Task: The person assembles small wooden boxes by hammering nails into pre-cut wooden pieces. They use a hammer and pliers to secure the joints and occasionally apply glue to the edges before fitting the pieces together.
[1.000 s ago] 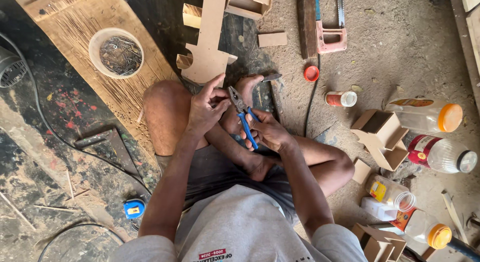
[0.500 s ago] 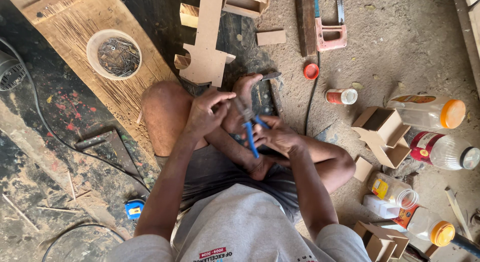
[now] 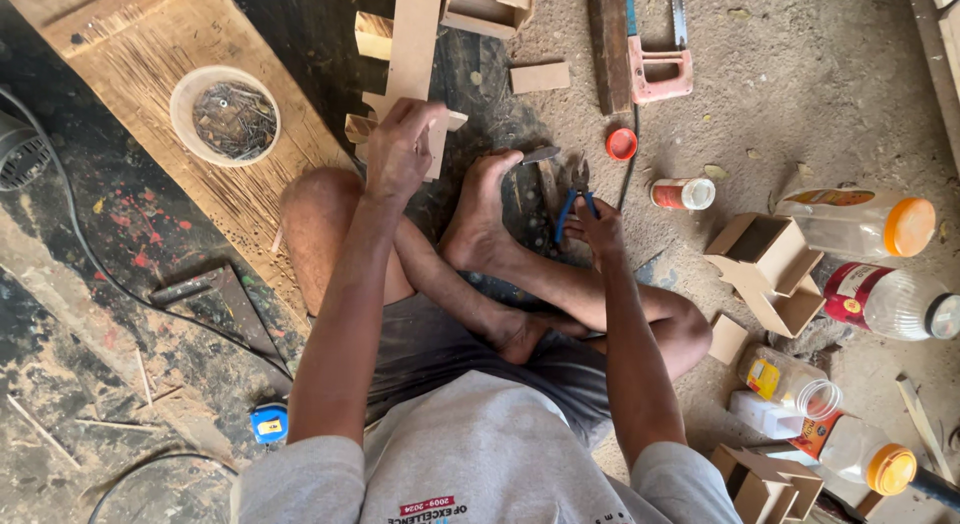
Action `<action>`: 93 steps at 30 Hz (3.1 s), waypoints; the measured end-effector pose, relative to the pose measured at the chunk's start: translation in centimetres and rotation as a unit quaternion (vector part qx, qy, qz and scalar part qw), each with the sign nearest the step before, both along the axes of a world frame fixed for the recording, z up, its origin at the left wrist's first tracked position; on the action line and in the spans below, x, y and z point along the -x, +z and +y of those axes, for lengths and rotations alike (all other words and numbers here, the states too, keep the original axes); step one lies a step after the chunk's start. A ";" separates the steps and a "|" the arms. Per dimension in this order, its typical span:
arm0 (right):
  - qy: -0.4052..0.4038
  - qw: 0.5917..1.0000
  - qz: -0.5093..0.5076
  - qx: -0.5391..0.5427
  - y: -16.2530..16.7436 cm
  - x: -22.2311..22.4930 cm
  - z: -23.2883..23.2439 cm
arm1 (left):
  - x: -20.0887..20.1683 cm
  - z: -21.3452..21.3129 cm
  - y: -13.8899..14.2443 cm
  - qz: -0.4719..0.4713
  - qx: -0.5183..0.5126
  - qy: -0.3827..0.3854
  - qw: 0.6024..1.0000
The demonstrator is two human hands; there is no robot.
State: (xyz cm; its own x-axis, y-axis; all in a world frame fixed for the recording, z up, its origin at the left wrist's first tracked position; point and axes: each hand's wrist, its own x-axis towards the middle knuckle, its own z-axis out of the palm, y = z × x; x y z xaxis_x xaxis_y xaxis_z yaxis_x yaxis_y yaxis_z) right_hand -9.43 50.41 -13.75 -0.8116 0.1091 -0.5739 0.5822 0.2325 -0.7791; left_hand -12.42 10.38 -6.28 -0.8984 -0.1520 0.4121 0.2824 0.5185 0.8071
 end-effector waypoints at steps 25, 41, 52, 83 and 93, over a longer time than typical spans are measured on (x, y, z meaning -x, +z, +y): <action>0.254 0.861 0.237 -0.371 -1.4 -0.3 -4.9 | 0.9 0.2 -2.2 -0.061 0.017 -0.002 0.998; 0.184 0.930 0.258 -0.184 11.1 -2.6 -10.6 | 0.5 0.4 -1.6 0.009 0.067 0.000 0.998; 0.307 0.807 0.446 -0.235 11.8 -2.0 -16.9 | 0.0 0.1 -1.6 0.026 0.023 0.003 0.999; 0.331 0.777 0.458 -0.278 12.7 -1.4 -18.3 | -0.1 -0.1 -2.3 0.032 0.010 0.022 0.999; 0.358 0.773 0.440 -0.284 12.2 -1.2 -18.4 | 0.0 -0.6 -1.9 0.033 0.033 0.030 0.998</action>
